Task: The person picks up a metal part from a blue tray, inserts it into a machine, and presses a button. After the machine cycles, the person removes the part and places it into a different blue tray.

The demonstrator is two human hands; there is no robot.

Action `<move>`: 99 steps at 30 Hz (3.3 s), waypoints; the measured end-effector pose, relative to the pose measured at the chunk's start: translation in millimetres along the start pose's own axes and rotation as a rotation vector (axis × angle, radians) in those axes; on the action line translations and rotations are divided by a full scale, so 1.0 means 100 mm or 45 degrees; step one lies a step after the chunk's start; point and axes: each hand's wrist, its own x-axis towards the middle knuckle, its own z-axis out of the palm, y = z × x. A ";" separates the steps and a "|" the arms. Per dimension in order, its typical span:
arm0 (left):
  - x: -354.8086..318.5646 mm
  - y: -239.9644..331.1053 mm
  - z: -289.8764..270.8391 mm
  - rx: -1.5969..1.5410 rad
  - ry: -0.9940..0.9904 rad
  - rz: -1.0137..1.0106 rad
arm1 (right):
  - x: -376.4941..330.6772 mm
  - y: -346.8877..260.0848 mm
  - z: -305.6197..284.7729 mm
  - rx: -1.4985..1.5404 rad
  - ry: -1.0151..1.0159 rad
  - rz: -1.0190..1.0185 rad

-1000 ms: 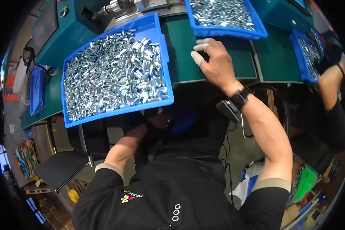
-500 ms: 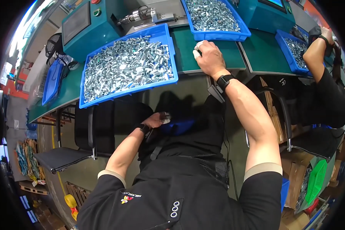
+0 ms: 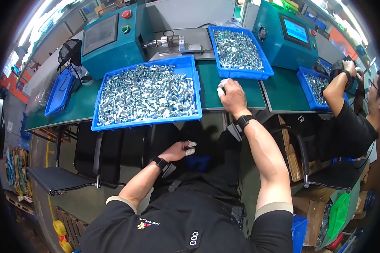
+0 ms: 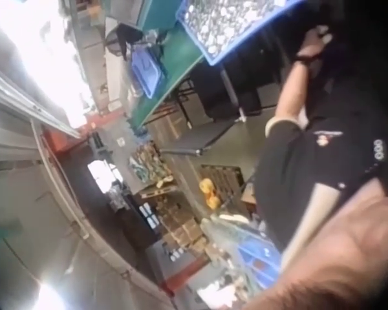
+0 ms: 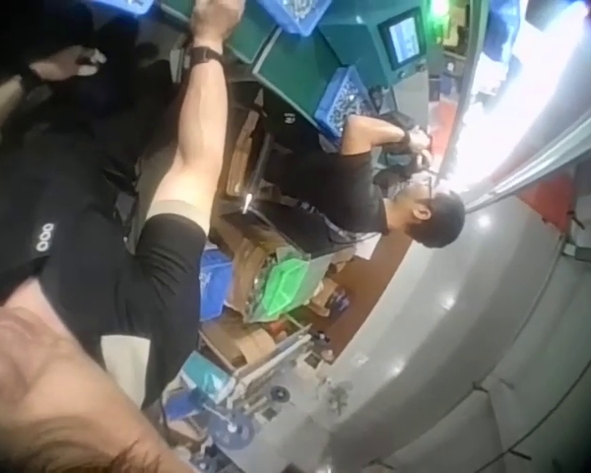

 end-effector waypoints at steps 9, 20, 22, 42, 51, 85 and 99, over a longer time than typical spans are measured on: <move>0.60 -0.76 -0.05 0.541 -0.314 -0.139 | 0.09 -0.15 -0.01 0.045 -0.060 -0.031; 0.97 -1.14 -0.45 0.861 -0.605 -0.119 | 0.25 -0.29 -0.03 -0.071 -0.299 0.082; 1.04 -1.29 -0.52 0.780 -0.596 -0.149 | 0.29 -0.24 -0.08 -0.074 -0.391 0.149; 0.40 -1.47 -0.98 0.710 0.029 -0.225 | 0.28 -0.20 -0.17 -0.051 -0.377 0.109; -0.11 -1.15 -1.06 0.605 0.295 -0.066 | 0.21 -0.15 -0.11 0.045 -0.090 0.093; -1.77 1.68 -2.26 1.215 1.050 -0.410 | 0.18 -0.17 -0.28 0.392 -0.027 0.296; -0.91 1.34 -2.47 1.246 0.804 -0.130 | 0.19 -0.12 -0.25 0.450 -0.076 0.352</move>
